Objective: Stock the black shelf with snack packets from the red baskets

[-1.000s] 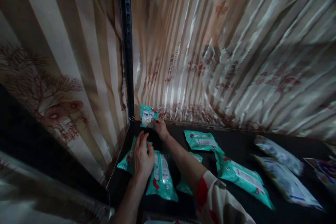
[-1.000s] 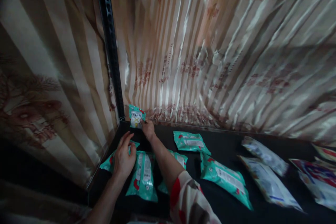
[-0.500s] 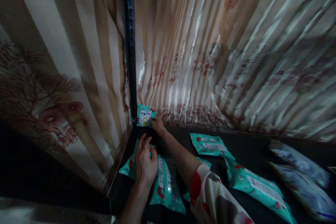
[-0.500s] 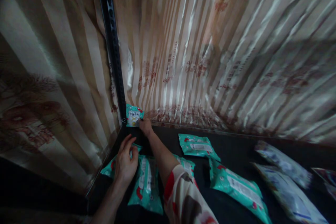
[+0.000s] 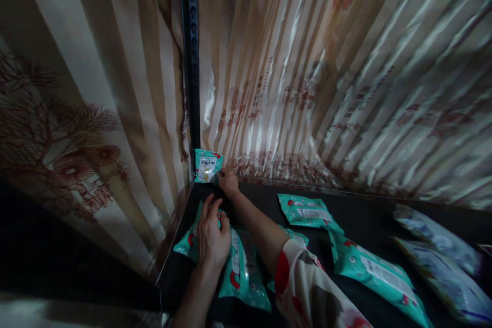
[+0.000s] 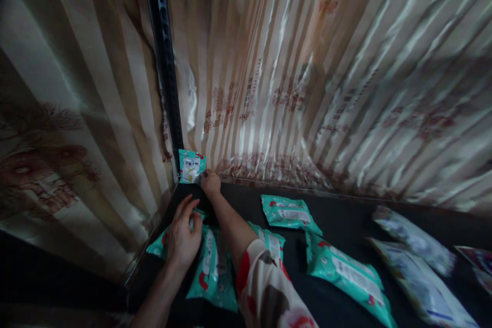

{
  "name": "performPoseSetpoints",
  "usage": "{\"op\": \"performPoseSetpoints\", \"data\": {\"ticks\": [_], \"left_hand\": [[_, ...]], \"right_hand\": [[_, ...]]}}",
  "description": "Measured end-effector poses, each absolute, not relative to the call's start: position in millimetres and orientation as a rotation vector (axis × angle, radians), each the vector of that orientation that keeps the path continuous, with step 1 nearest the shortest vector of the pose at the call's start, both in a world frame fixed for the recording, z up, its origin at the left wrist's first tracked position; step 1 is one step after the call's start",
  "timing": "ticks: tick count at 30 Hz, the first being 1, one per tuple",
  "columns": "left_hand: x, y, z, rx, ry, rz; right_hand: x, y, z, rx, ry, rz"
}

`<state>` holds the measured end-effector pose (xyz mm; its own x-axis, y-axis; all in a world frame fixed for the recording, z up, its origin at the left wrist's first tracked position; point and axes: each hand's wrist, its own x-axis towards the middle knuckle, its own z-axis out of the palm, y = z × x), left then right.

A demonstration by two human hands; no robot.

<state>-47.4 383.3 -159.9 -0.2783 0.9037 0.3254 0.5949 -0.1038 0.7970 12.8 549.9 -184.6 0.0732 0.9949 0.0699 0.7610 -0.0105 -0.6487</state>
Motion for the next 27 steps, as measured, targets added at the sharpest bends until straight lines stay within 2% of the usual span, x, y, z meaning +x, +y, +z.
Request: {"op": "performPoseSetpoints", "data": {"ticks": [7,11,15,21,27], "left_hand": [[-56,381,-156,1.664,1.928,1.336],[-61,378,-156,1.746,2.075,1.219],[-66,372,-160,1.863,2.209,1.07],[-74,351,-172,1.99,2.317,1.058],[-65,330,-174,2.09,2.347,0.942]], "right_hand": [[26,533,-172,-1.791,-1.754,0.56],[48,506,-159,-1.725,-1.804,0.551],[70,455,-146,-1.541,-1.936,0.44],[83,350,-141,-1.124,-2.39,0.328],[102,311,-153,-1.402,-2.497,0.182]]}}
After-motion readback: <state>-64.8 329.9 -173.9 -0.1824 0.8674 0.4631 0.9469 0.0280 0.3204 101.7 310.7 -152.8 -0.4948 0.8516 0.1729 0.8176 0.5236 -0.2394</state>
